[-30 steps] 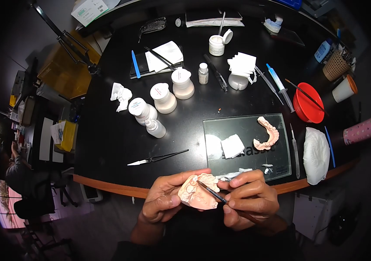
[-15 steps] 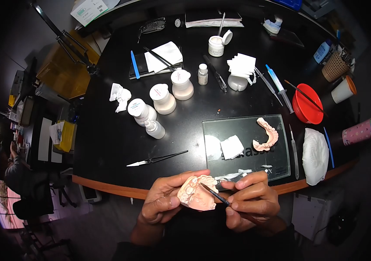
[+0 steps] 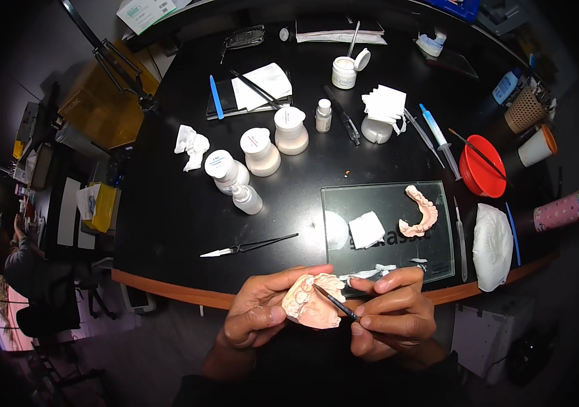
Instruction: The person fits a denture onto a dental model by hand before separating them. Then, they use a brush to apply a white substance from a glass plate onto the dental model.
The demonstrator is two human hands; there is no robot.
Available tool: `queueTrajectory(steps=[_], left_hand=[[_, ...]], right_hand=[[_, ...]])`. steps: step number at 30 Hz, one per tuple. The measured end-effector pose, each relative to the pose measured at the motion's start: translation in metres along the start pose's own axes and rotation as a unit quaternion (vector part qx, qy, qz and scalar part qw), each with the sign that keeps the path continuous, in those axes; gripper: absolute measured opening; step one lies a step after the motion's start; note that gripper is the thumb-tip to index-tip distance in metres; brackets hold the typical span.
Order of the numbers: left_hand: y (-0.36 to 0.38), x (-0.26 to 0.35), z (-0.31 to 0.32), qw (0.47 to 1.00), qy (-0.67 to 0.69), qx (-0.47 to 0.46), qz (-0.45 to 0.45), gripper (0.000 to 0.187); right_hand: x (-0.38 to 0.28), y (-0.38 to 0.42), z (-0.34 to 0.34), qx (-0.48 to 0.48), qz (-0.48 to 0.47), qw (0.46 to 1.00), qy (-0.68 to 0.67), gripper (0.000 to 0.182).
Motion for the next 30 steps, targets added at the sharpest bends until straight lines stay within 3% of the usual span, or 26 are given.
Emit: queueTrajectory(steps=[30], left_hand=[[-0.003,0.0006,0.0063,0.999,0.0,0.033,0.018,0.097]], right_hand=[[0.0005,0.0007,0.0006,0.003,-0.007,1.0,0.007,0.018]])
Point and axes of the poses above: each hand's wrist, its own y-axis away from the middle knuckle, its own z-axis out of the palm, x = y × z, the point moved 5 cm from there along -y, towards the middle knuckle, and after that the axes turned 3 degrees about -z, right-handed, at the moved point
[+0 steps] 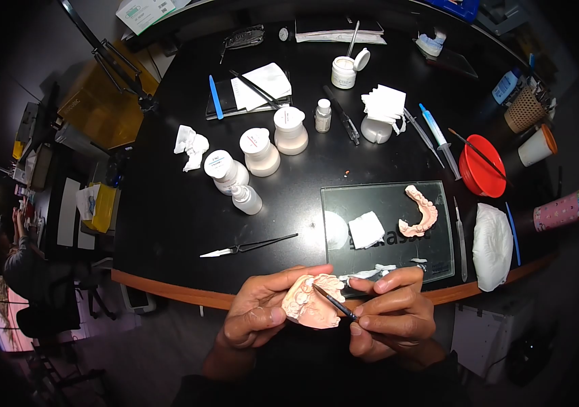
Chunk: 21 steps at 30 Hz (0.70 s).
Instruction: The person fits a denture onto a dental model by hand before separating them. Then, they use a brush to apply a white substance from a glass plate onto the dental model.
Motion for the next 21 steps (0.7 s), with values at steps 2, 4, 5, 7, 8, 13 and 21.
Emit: queueTrajectory(steps=[2,4,5,7,8,13,21], left_hand=[[-0.0002,-0.0012,-0.0006,1.0,0.002,0.005,0.005,0.097],[0.0006,-0.0009,-0.0018,1.0,0.001,0.001,0.004,0.097],[0.0012,0.0,-0.002,1.0,0.001,-0.008,-0.002,0.097],[0.0019,0.0014,-0.0028,1.0,0.003,-0.02,-0.008,0.097],[0.0019,0.001,-0.0032,1.0,0.005,-0.024,-0.008,0.097],[0.0017,-0.0033,-0.0069,1.0,0.007,-0.027,-0.003,0.097],[0.0018,-0.0018,-0.0065,1.0,0.001,-0.025,-0.011,0.097]], right_hand=[[-0.0001,-0.0005,0.0001,0.001,-0.001,1.0,0.0,0.018],[-0.0006,-0.001,0.0,0.0,0.0,1.0,0.0,0.018],[-0.0011,-0.0015,-0.0003,-0.002,0.0,1.0,0.0,0.018],[-0.0009,-0.0015,-0.0006,-0.004,0.001,1.0,0.001,0.018],[-0.0005,-0.0007,-0.0004,-0.004,0.003,1.0,0.001,0.018],[-0.0004,0.0001,-0.0008,-0.009,0.011,1.0,-0.002,0.018],[-0.0012,-0.0013,0.0003,-0.009,0.005,1.0,-0.005,0.019]])
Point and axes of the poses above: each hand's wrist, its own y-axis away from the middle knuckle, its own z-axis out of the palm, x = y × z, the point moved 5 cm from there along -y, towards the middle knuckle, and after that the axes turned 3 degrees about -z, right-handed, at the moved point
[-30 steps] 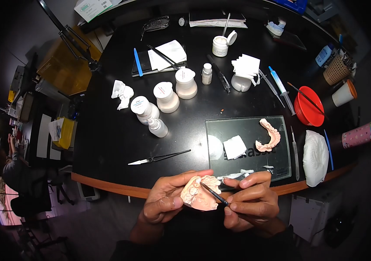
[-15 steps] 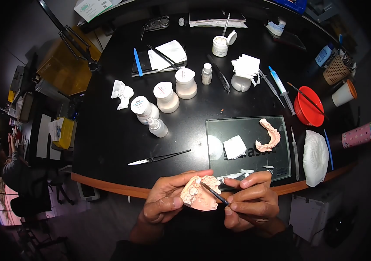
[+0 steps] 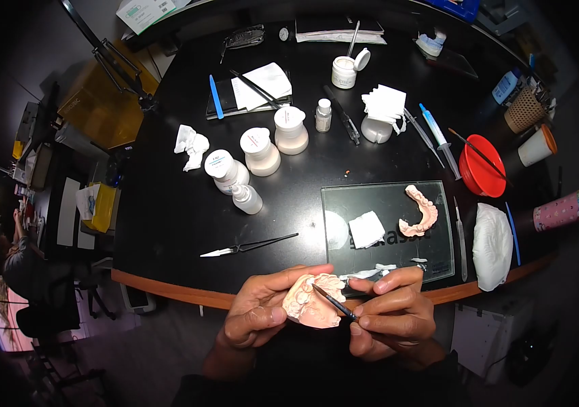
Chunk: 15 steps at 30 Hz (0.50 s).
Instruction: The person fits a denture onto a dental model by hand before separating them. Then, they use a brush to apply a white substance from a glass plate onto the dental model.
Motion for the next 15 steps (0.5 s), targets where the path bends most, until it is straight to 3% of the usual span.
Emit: queueTrajectory(steps=[8,15], left_hand=[[-0.0027,0.0013,0.0069,0.999,-0.001,0.039,0.006,0.098],[-0.0014,0.0027,0.0032,1.0,-0.003,0.013,0.001,0.098]], right_hand=[[0.0002,0.0002,-0.0003,-0.001,-0.004,1.0,0.002,0.02],[0.001,0.0017,-0.0003,0.01,-0.004,1.0,0.0,0.019]])
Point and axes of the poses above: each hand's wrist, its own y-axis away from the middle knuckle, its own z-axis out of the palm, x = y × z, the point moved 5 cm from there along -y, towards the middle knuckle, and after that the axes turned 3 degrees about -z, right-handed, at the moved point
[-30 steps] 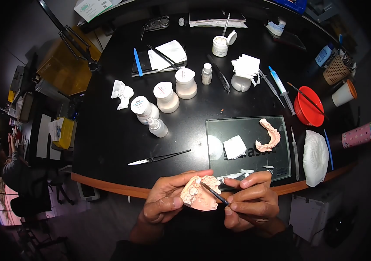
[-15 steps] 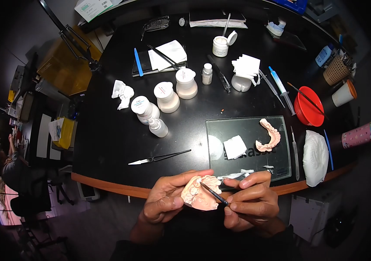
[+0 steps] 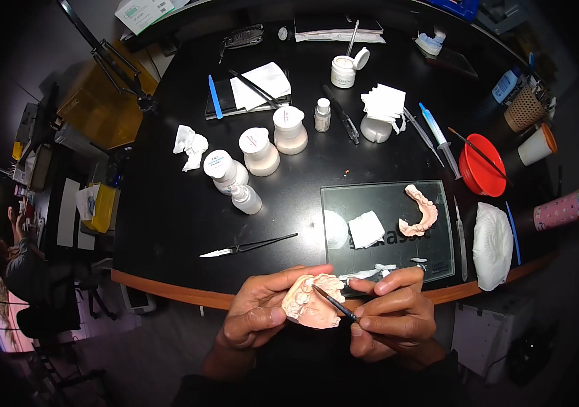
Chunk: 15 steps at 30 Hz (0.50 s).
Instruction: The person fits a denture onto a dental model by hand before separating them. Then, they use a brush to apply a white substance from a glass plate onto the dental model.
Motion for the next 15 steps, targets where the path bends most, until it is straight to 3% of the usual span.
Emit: queueTrajectory(steps=[15], left_hand=[[-0.0003,-0.0006,-0.0006,1.0,-0.011,0.001,-0.003,0.098]], right_hand=[[-0.0001,0.0005,-0.0006,-0.001,0.001,1.0,0.002,0.018]])
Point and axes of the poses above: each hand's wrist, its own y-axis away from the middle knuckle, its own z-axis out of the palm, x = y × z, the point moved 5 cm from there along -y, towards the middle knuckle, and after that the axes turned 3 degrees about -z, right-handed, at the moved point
